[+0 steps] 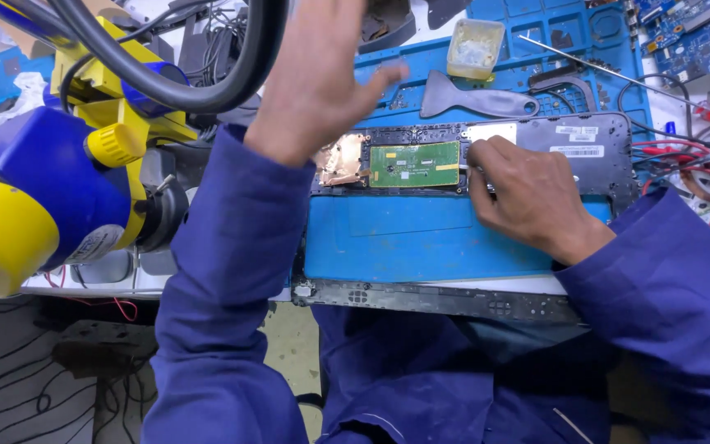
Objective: Removing a small circuit board from a laptop chassis using a prying tool and a heat gun.
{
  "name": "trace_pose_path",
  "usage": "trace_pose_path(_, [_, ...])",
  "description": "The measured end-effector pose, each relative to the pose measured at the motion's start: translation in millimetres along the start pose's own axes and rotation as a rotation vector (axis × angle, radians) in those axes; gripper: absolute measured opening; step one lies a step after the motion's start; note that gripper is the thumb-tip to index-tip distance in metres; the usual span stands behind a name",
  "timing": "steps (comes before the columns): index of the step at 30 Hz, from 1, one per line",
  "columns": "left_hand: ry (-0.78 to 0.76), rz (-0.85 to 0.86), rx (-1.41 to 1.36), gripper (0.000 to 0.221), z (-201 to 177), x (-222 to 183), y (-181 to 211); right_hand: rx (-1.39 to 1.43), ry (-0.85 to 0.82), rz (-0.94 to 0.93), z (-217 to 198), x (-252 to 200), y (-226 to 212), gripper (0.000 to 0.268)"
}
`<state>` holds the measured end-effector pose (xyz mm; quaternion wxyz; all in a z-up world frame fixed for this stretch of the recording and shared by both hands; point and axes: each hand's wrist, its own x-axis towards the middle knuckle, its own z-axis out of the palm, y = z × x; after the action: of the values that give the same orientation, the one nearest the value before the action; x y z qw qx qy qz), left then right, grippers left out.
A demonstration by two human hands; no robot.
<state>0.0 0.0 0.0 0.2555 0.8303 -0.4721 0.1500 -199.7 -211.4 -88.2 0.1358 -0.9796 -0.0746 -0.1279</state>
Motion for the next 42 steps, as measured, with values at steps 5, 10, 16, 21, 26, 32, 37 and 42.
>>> trace_pose_path(5, [-0.68,0.117,0.21,0.132,32,-65,13,-0.021,-0.001,0.0,1,1,-2,0.008])
trace_pose_path(10, [-0.559,0.091,0.2,0.12,38,-78,5,-0.038,-0.012,-0.007,3,-1,-1,0.007])
trace_pose_path(16, [-0.463,0.096,0.133,0.095,40,-83,-4,-0.202,0.006,-0.064,4,-2,-3,0.008])
trace_pose_path(21, [-0.437,0.118,0.171,0.093,43,-83,-6,-0.474,0.002,-0.045,7,-8,8,0.032])
trace_pose_path(26, [-0.414,0.146,0.211,0.099,50,-87,-9,-0.4,0.017,-0.015,12,-14,16,0.04])
trace_pose_path(32, [-0.385,0.124,0.216,0.096,51,-88,-7,-0.585,0.075,-0.109,7,-21,13,0.051])
trace_pose_path(37, [-0.379,0.134,0.222,0.095,52,-89,-7,-0.57,0.098,-0.167,9,-23,11,0.05])
trace_pose_path(42, [-0.378,0.149,0.221,0.096,51,-90,-8,-0.345,-0.004,-0.036,19,-18,12,0.032])
